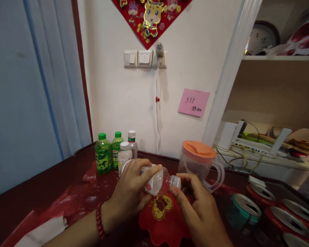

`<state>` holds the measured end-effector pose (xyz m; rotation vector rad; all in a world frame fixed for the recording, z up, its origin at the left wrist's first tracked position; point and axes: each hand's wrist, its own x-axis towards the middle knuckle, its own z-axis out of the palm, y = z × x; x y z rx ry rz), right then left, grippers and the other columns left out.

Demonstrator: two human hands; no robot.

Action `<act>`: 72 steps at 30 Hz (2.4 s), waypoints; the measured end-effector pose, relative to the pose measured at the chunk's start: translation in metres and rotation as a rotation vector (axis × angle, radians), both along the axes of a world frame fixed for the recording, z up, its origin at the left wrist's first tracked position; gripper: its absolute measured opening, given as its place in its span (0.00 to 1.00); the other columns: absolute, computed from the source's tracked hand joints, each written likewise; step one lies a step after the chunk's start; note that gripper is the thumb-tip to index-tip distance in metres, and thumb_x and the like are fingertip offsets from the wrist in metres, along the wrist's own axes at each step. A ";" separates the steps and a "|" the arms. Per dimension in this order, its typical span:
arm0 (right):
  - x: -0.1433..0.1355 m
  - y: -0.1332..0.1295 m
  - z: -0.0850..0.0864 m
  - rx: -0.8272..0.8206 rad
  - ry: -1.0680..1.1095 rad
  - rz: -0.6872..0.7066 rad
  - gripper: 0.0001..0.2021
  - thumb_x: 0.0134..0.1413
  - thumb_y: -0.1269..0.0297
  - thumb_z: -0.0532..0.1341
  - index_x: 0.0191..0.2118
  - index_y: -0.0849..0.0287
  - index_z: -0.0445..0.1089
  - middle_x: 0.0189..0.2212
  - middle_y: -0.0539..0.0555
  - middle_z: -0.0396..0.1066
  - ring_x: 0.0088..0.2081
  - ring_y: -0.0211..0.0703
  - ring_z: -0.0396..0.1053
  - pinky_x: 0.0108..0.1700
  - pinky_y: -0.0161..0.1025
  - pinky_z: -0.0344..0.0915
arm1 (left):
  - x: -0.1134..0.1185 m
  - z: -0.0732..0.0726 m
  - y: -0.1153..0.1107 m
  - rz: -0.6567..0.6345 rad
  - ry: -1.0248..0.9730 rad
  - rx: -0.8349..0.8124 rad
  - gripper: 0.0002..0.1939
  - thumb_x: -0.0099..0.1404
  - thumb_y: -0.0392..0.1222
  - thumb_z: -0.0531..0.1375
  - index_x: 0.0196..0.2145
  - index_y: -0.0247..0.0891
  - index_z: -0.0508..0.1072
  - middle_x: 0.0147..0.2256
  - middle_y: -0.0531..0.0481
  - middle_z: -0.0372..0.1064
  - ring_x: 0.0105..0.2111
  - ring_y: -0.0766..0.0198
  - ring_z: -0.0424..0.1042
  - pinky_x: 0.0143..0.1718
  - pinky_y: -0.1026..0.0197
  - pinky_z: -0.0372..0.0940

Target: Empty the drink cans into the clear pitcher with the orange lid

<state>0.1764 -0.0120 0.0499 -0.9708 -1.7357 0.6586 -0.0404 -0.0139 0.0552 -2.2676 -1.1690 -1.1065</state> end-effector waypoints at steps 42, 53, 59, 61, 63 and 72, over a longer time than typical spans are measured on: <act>-0.040 -0.044 0.010 -0.131 -0.983 0.551 0.10 0.62 0.64 0.63 0.46 0.60 0.75 0.32 0.55 0.77 0.28 0.46 0.75 0.18 0.33 0.57 | 0.006 -0.031 0.025 -0.298 -0.840 -0.832 0.35 0.54 0.47 0.74 0.55 0.39 0.66 0.53 0.41 0.73 0.53 0.46 0.73 0.56 0.44 0.67; -0.070 -0.049 -0.001 0.041 -1.413 0.645 0.11 0.61 0.71 0.62 0.46 0.65 0.80 0.42 0.63 0.78 0.34 0.58 0.80 0.23 0.46 0.77 | 0.007 -0.053 0.031 -0.239 -0.685 -0.789 0.37 0.56 0.47 0.71 0.60 0.38 0.63 0.59 0.38 0.67 0.59 0.45 0.67 0.63 0.42 0.58; -0.069 -0.050 -0.001 0.044 -1.435 0.644 0.12 0.63 0.72 0.60 0.47 0.65 0.79 0.43 0.63 0.78 0.34 0.57 0.80 0.24 0.46 0.78 | 0.011 -0.052 0.027 -0.281 -0.665 -0.841 0.40 0.55 0.45 0.71 0.62 0.40 0.60 0.62 0.39 0.64 0.62 0.46 0.63 0.66 0.44 0.54; -0.066 -0.048 0.006 0.053 -1.440 0.658 0.12 0.65 0.70 0.59 0.49 0.62 0.78 0.42 0.61 0.79 0.33 0.54 0.80 0.23 0.44 0.77 | 0.013 -0.050 0.025 -0.280 -0.660 -0.850 0.38 0.55 0.46 0.71 0.60 0.40 0.62 0.61 0.39 0.65 0.61 0.45 0.63 0.65 0.44 0.54; -0.058 -0.046 0.014 0.069 -1.412 0.662 0.13 0.65 0.67 0.61 0.52 0.59 0.76 0.41 0.58 0.79 0.31 0.51 0.79 0.21 0.41 0.74 | 0.015 -0.049 0.025 -0.293 -0.664 -0.858 0.36 0.55 0.46 0.70 0.59 0.39 0.63 0.59 0.40 0.67 0.60 0.45 0.65 0.64 0.44 0.56; 0.041 0.008 0.038 0.394 0.060 -0.363 0.10 0.60 0.58 0.64 0.46 0.53 0.74 0.40 0.50 0.72 0.40 0.41 0.70 0.43 0.39 0.66 | 0.014 -0.053 0.027 -0.313 -0.669 -0.850 0.35 0.56 0.48 0.70 0.58 0.41 0.64 0.57 0.42 0.69 0.57 0.46 0.67 0.61 0.44 0.60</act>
